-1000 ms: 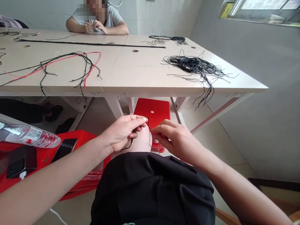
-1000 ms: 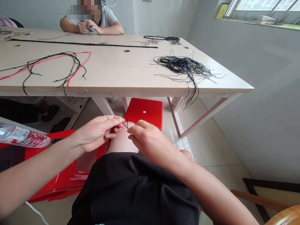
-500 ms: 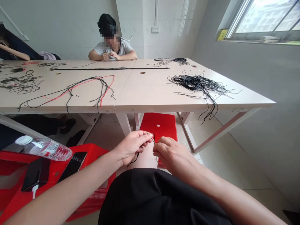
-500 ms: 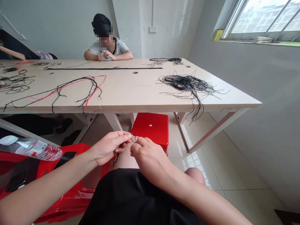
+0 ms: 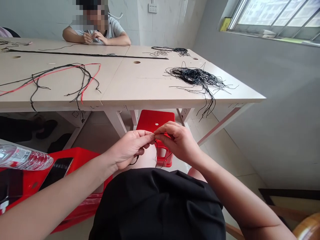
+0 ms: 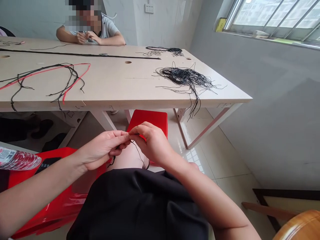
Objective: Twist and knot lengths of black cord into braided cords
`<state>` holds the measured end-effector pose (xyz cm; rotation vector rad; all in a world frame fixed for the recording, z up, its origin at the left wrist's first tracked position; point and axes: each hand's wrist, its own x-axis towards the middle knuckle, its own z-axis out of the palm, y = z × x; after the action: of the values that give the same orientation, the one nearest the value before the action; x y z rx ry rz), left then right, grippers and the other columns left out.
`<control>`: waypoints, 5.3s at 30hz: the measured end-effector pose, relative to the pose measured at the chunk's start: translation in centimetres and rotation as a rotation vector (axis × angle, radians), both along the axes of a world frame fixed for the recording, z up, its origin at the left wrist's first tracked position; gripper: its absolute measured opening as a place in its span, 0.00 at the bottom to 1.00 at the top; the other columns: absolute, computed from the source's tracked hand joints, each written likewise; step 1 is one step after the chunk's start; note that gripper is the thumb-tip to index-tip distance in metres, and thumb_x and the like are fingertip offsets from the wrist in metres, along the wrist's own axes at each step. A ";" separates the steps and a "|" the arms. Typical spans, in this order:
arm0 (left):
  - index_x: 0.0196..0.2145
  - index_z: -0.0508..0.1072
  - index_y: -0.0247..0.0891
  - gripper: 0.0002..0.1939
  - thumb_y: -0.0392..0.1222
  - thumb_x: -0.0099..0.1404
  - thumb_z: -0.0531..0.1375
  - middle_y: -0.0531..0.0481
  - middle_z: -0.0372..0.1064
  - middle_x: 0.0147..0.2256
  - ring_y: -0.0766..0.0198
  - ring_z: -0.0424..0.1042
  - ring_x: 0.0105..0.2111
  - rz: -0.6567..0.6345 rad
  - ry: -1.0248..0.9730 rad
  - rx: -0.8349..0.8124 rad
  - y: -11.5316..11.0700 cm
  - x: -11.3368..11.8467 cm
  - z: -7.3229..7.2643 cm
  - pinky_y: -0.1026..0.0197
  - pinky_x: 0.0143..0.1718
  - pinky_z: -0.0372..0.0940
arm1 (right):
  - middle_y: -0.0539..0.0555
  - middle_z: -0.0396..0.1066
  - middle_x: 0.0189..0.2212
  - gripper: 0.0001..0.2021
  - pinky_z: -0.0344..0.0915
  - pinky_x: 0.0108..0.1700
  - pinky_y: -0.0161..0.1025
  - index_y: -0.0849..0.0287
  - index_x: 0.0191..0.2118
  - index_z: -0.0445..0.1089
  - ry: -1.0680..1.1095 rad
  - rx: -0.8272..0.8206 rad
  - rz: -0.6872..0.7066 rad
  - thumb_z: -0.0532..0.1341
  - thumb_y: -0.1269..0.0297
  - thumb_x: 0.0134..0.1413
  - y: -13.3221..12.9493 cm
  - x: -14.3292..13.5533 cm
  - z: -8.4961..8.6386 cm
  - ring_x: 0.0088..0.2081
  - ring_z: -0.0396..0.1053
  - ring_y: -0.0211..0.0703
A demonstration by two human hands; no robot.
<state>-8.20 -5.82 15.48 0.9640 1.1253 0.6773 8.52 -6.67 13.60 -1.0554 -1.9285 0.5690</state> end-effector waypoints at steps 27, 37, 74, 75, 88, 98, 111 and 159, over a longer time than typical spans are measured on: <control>0.27 0.72 0.28 0.02 0.30 0.55 0.63 0.50 0.64 0.25 0.75 0.59 0.21 0.215 -0.206 -0.003 0.7 -1.2 0.2 0.74 0.13 0.47 | 0.53 0.72 0.31 0.04 0.66 0.32 0.32 0.59 0.39 0.69 -0.121 0.184 -0.196 0.58 0.70 0.59 -4.1 -1.5 -2.2 0.30 0.68 0.36; 0.23 0.70 0.30 0.06 0.33 0.55 0.63 0.52 0.62 0.23 0.76 0.57 0.20 0.155 -0.189 -0.010 0.7 -1.1 -1.3 0.74 0.13 0.47 | 0.54 0.67 0.28 0.12 0.62 0.31 0.34 0.60 0.34 0.72 -0.312 0.128 -0.102 0.53 0.66 0.62 -3.3 -2.1 -1.8 0.29 0.63 0.37; 0.22 0.76 0.29 0.10 0.38 0.44 0.71 0.51 0.65 0.21 0.79 0.54 0.17 0.038 -0.135 -0.014 0.8 -1.2 -1.3 0.74 0.14 0.47 | 0.46 0.63 0.19 0.14 0.53 0.22 0.30 0.60 0.23 0.64 0.524 -0.370 -0.042 0.67 0.59 0.45 0.5 -1.9 -2.7 0.21 0.55 0.29; 0.23 0.77 0.30 0.11 0.39 0.44 0.72 0.51 0.66 0.21 0.78 0.55 0.17 0.041 -0.107 0.022 0.9 -1.3 -1.4 0.73 0.15 0.50 | 0.46 0.63 0.19 0.13 0.54 0.22 0.30 0.60 0.22 0.64 0.497 -0.353 -0.063 0.67 0.59 0.45 0.5 -2.0 -2.6 0.21 0.55 0.29; 0.29 0.78 0.34 0.11 0.43 0.49 0.69 0.53 0.65 0.22 0.76 0.54 0.19 -0.095 0.138 0.011 0.3 -2.2 -1.7 0.71 0.17 0.46 | 0.47 0.68 0.23 0.09 0.57 0.25 0.30 0.62 0.29 0.70 0.137 -0.412 0.333 0.65 0.60 0.51 2.5 0.5 -0.4 0.25 0.61 0.31; 0.23 0.76 0.32 0.07 0.38 0.49 0.68 0.52 0.64 0.22 0.78 0.53 0.18 0.060 -0.084 -0.026 0.6 -2.4 -1.3 0.73 0.15 0.45 | 0.56 0.72 0.36 0.06 0.65 0.44 0.46 0.57 0.35 0.68 0.016 0.431 -0.188 0.65 0.66 0.51 -0.7 -1.0 -2.6 0.40 0.69 0.45; 0.24 0.76 0.29 0.06 0.35 0.49 0.67 0.51 0.65 0.23 0.75 0.60 0.22 0.182 -0.130 -0.011 0.1 -0.6 -1.4 0.72 0.15 0.47 | 0.53 0.69 0.29 0.08 0.62 0.31 0.37 0.57 0.39 0.67 -0.152 0.739 -0.292 0.60 0.76 0.54 -1.3 -2.2 -4.9 0.29 0.63 0.37; 0.21 0.67 0.33 0.12 0.39 0.56 0.64 0.55 0.56 0.20 0.77 0.53 0.18 0.174 -0.157 -0.126 -1.0 0.8 -2.8 0.72 0.15 0.46 | 0.50 0.59 0.23 0.08 0.59 0.26 0.35 0.58 0.30 0.63 -0.282 0.866 -0.101 0.56 0.79 0.53 0.3 -1.0 -6.2 0.26 0.54 0.37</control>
<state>-7.41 -6.81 12.63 0.6986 1.1066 0.7985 7.55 -6.37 7.41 -0.6648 -2.0238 -0.4827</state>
